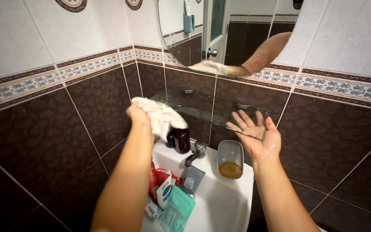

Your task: The person sprays water on a bathroom mirror and its attached glass shelf using a handheld nozzle, then wipes both surfaces dry with a cloth.

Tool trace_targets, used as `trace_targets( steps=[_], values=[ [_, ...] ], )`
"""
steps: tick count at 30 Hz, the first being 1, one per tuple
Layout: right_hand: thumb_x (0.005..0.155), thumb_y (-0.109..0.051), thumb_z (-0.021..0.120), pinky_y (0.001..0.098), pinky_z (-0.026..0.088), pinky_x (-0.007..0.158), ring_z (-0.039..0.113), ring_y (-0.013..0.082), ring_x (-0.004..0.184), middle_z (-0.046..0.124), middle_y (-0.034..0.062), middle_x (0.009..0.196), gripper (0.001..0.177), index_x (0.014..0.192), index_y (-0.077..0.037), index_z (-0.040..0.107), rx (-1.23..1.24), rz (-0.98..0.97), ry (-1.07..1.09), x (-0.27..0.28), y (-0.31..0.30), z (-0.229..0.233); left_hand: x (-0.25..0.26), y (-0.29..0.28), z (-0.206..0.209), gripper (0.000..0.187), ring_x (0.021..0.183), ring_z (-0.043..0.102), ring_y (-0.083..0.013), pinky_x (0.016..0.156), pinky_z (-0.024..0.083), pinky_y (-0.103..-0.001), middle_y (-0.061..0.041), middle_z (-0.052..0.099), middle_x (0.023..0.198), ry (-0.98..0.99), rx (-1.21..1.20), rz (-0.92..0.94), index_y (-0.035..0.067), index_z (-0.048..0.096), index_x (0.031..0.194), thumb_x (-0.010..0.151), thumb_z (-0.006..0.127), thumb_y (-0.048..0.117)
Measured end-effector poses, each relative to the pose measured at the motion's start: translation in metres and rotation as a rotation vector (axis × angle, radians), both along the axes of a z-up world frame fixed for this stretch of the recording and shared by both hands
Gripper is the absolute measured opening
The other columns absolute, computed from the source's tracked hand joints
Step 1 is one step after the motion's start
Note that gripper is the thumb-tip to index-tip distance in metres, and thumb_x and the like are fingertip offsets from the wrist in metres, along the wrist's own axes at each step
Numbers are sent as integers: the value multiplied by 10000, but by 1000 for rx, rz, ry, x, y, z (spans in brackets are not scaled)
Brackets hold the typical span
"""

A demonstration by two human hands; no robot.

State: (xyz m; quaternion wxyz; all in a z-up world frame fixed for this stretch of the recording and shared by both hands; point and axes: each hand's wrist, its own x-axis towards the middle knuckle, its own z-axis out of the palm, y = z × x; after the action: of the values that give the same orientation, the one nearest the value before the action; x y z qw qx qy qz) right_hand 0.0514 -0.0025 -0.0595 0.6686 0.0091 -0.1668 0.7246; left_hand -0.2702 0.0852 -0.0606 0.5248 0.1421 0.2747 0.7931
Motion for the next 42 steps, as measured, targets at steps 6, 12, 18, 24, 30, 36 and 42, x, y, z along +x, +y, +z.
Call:
trace_targets(
  steps=[6, 12, 18, 24, 30, 36, 42],
  values=[
    [919, -426, 178, 689, 171, 975, 173, 451, 1326, 122, 221, 1470, 558, 1408, -215, 9, -41, -21, -77, 6, 6, 1, -3, 39, -7, 373, 851, 605, -278, 774, 506, -401, -125, 619, 930, -107, 182, -86, 52, 575, 959, 838, 294, 266],
    [921, -422, 169, 681, 194, 976, 192, 447, 1324, 110, 212, 1468, 567, 1410, -198, -9, -89, -24, -99, 12, 14, 4, 8, 54, -24, 441, 983, 585, -304, 871, 472, -407, -133, 616, 1065, -62, 330, -158, 56, 573, 1082, 846, 302, 311],
    [917, -413, 168, 635, 234, 1001, 240, 414, 1327, 164, 171, 1463, 559, 1407, -181, 34, -129, -67, -171, 17, 24, -3, 45, 75, -29, 435, 1016, 569, -323, 902, 457, -425, -129, 603, 1091, -223, 395, -277, 56, 575, 1077, 855, 348, 354],
    [919, -378, 192, 488, 223, 1045, 239, 312, 1339, 218, 85, 1469, 547, 1400, -131, 113, -103, -181, -464, 24, 36, -16, 87, 76, -46, 460, 1002, 554, -363, 901, 442, -470, -160, 586, 1091, -199, 347, -366, 44, 575, 1064, 829, 371, 382],
    [925, -389, 204, 461, 177, 1063, 213, 321, 1339, 202, 82, 1468, 551, 1403, -119, 153, -163, -228, -555, 21, 31, -13, 144, 41, -43, 422, 1022, 540, -347, 914, 426, -458, -141, 573, 1108, -301, 466, -607, 78, 570, 1078, 844, 395, 383],
    [917, -387, 212, 481, 152, 1059, 219, 320, 1334, 222, 83, 1463, 550, 1390, -108, 194, -194, -256, -576, 17, 21, -8, 170, 2, -28, 402, 964, 562, -353, 876, 454, -477, -150, 594, 1055, -255, 354, -652, 67, 574, 1051, 856, 397, 371],
    [920, -362, 211, 494, 159, 1060, 228, 315, 1338, 231, 80, 1462, 533, 1389, -109, 213, -210, -280, -618, 13, 13, 0, 186, -2, -28, 417, 909, 589, -350, 833, 475, -464, -163, 620, 1008, -204, 304, -713, 31, 589, 1018, 828, 393, 347]
  ],
)
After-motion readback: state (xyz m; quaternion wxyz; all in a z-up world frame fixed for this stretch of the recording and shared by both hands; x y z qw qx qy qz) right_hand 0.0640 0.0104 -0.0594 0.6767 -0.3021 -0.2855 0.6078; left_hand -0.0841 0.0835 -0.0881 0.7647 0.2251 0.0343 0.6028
